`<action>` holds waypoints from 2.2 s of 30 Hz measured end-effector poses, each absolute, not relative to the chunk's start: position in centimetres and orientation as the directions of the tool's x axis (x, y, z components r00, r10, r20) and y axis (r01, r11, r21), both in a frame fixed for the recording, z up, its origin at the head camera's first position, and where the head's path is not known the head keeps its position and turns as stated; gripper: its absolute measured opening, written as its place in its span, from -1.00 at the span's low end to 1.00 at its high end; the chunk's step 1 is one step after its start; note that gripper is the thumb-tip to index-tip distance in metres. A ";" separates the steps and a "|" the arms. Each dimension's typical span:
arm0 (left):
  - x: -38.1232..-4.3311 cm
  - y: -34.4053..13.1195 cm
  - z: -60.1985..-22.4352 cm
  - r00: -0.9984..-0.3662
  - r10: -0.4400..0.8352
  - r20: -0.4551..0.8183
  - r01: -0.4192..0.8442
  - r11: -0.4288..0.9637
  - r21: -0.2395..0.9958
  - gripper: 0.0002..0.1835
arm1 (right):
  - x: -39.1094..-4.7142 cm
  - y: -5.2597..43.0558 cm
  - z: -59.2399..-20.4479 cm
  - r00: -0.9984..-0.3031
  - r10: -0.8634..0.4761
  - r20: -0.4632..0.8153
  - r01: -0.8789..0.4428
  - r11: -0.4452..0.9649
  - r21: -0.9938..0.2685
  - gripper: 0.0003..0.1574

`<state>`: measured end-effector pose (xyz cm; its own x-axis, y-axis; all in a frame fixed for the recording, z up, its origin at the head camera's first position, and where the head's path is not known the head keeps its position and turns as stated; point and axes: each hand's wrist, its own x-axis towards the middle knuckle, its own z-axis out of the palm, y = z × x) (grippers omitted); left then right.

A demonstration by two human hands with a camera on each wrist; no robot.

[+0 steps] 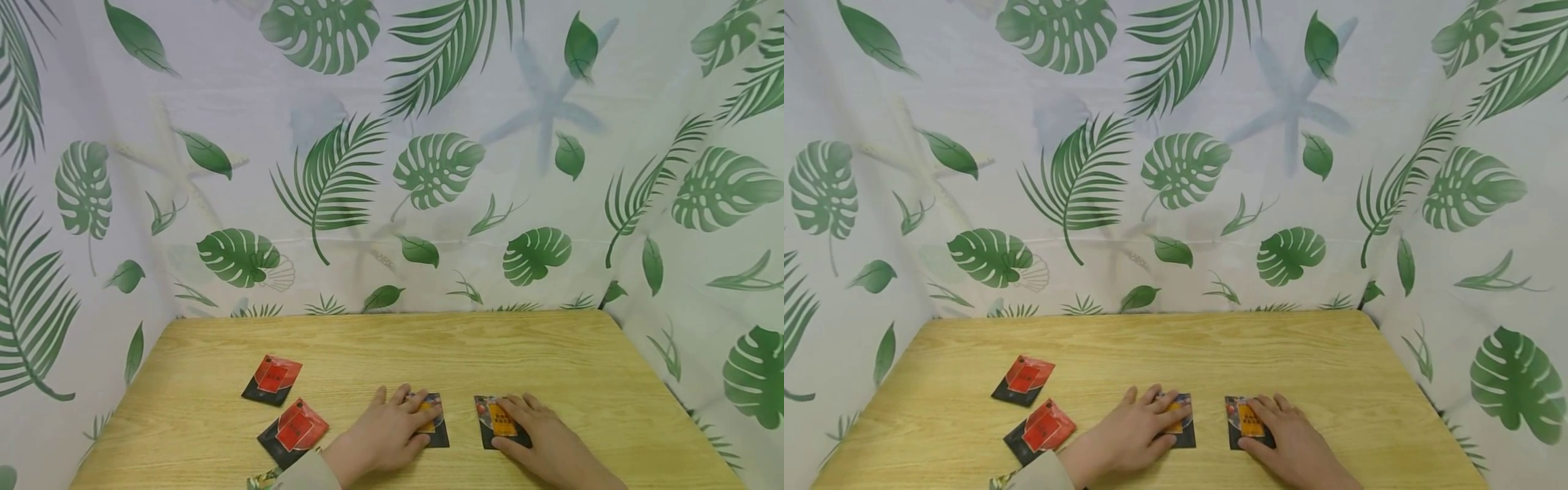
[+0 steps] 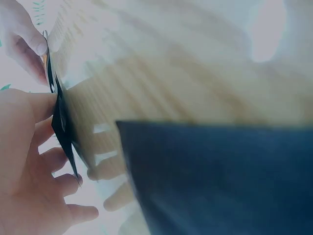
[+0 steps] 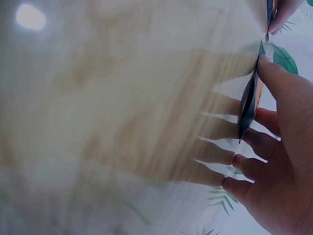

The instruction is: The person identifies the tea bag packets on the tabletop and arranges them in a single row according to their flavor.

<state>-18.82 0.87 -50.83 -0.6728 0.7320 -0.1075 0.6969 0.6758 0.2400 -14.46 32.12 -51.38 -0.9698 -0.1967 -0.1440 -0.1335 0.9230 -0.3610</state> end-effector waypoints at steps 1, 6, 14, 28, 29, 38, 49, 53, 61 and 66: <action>-18.8 0.9 -50.8 -0.673 0.732 -0.109 0.697 0.677 0.236 -0.41 | -14.5 32.1 -51.4 -0.970 -0.198 -0.144 -0.135 0.922 -0.362 0.07; -18.9 1.2 -50.8 -0.675 0.728 -0.118 0.692 0.681 0.238 -0.41 | -14.4 32.1 -51.3 -0.969 -0.208 -0.134 -0.148 0.920 -0.364 0.06; -18.9 1.9 -50.8 -0.671 0.731 -0.127 0.691 0.678 0.250 -0.42 | -14.5 32.0 -51.3 -0.969 -0.207 -0.136 -0.145 0.919 -0.367 0.05; -18.7 2.9 -50.6 -0.668 0.730 -0.143 0.686 0.679 0.260 -0.42 | -14.4 32.1 -51.4 -0.967 -0.228 -0.117 -0.170 0.912 -0.374 0.05; -18.7 2.9 -50.6 -0.668 0.730 -0.144 0.687 0.679 0.258 -0.42 | -14.4 32.1 -51.4 -0.966 -0.230 -0.115 -0.172 0.911 -0.375 0.05; -18.6 3.1 -51.1 -0.667 0.734 -0.129 0.691 0.674 0.262 -0.42 | -14.4 32.2 -51.3 -0.962 -0.240 -0.132 -0.172 0.904 -0.391 0.03; -18.7 2.8 -50.5 -0.659 0.743 -0.116 0.694 0.661 0.287 -0.41 | -14.3 32.5 -51.3 -0.955 -0.267 -0.126 -0.188 0.881 -0.435 0.02; -18.9 2.5 -50.4 -0.659 0.744 -0.109 0.697 0.659 0.281 -0.40 | -14.3 32.5 -51.3 -0.953 -0.271 -0.136 -0.185 0.875 -0.447 0.03; -19.8 0.4 -50.4 -0.680 0.724 -0.118 0.674 0.680 0.289 -0.42 | -14.3 32.6 -51.2 -0.950 -0.280 -0.139 -0.187 0.864 -0.468 0.01; -19.9 -1.6 -50.4 -0.710 0.694 -0.121 0.640 0.707 0.300 -0.43 | -14.3 32.6 -51.2 -0.948 -0.285 -0.141 -0.190 0.863 -0.468 0.00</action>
<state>-19.90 -1.59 -50.39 -0.7100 0.6938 -0.1206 0.6403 0.7073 0.2996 -14.32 32.55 -51.20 -0.9482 -0.2848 -0.1409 -0.1897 0.8630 -0.4683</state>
